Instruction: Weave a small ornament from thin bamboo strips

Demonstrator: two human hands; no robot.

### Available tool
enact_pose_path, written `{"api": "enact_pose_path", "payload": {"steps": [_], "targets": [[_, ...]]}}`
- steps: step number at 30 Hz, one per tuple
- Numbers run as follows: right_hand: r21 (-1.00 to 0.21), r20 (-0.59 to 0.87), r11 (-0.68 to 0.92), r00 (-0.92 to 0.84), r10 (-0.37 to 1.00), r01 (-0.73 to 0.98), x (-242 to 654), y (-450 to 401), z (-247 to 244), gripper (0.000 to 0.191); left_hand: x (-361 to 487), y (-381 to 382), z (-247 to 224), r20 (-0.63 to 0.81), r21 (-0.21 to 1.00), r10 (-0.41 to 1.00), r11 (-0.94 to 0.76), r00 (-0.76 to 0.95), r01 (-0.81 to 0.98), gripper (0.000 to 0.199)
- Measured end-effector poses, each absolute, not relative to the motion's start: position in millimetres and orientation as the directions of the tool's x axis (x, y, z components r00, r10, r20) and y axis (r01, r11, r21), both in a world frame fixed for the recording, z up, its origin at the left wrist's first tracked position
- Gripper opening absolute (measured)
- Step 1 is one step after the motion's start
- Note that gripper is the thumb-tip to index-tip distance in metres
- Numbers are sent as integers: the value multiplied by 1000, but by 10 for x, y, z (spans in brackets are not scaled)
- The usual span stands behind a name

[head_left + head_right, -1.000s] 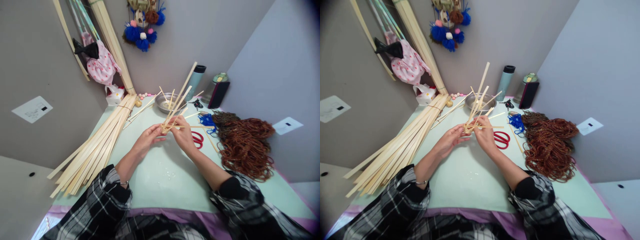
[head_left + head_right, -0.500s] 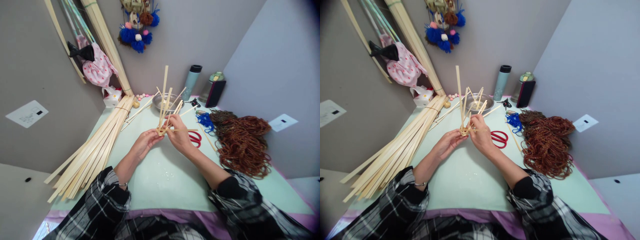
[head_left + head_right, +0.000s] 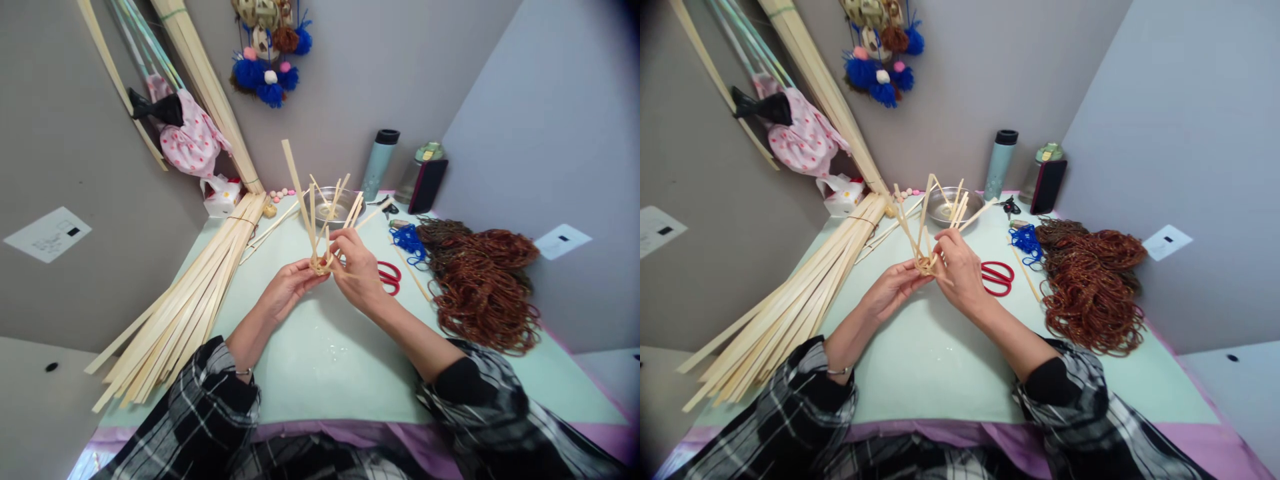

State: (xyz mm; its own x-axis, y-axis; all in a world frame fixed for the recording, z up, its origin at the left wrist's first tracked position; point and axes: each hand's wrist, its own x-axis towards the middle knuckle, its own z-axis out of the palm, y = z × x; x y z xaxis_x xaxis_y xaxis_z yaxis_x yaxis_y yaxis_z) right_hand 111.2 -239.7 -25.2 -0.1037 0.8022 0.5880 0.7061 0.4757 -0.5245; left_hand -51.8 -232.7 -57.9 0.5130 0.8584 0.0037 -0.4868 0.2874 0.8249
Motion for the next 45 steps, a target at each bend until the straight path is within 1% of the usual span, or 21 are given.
{"api": "enact_pose_path", "payload": {"steps": [4, 8, 11, 15, 21, 26, 30, 34, 37, 42, 45], "targets": [[-550, 553, 462, -112, 826, 696, 1098, -2399, -263, 13, -520, -2333, -579, -3, 836, 867, 276, 498, -475, 25], [-526, 590, 499, -127, 797, 689, 1088, -2421, -264, 13, -517, -2329, -585, 5, 824, 866, 280, 500, -492, 31], [-491, 611, 521, -150, 777, 698, 1086, -2436, -263, 14, -511, -2327, -585, -12, 809, 881, 287, 472, -514, 28], [-433, 605, 510, -180, 776, 744, 1096, -2444, -258, 15, -498, -2339, -575, -64, 785, 913, 295, 402, -545, 20], [-257, 590, 517, -290, 753, 817, 1123, -2467, -204, 15, -489, -2339, -571, -83, 772, 920, 302, 382, -560, 15], [-222, 576, 489, -292, 764, 843, 1133, -2459, -192, 12, -501, -2311, -587, -72, 766, 934, 276, 350, -581, 17], [-218, 599, 474, -266, 755, 853, 1121, -2454, -208, 13, -512, -2297, -614, -48, 788, 927, 263, 371, -556, 18], [-197, 650, 492, -263, 713, 848, 1092, -2474, -221, 14, -513, -2297, -631, -29, 792, 925, 252, 378, -556, 20], [-211, 660, 496, -252, 708, 842, 1085, -2482, -221, 15, -509, -2305, -618, -24, 797, 926, 246, 378, -551, 22], [-291, 590, 456, -217, 777, 841, 1097, -2474, -185, 14, -501, -2325, -580, 0, 810, 925, 223, 381, -542, 22], [-334, 537, 446, -221, 814, 830, 1099, -2467, -158, 15, -494, -2331, -584, -12, 811, 928, 227, 373, -540, 20]]}}
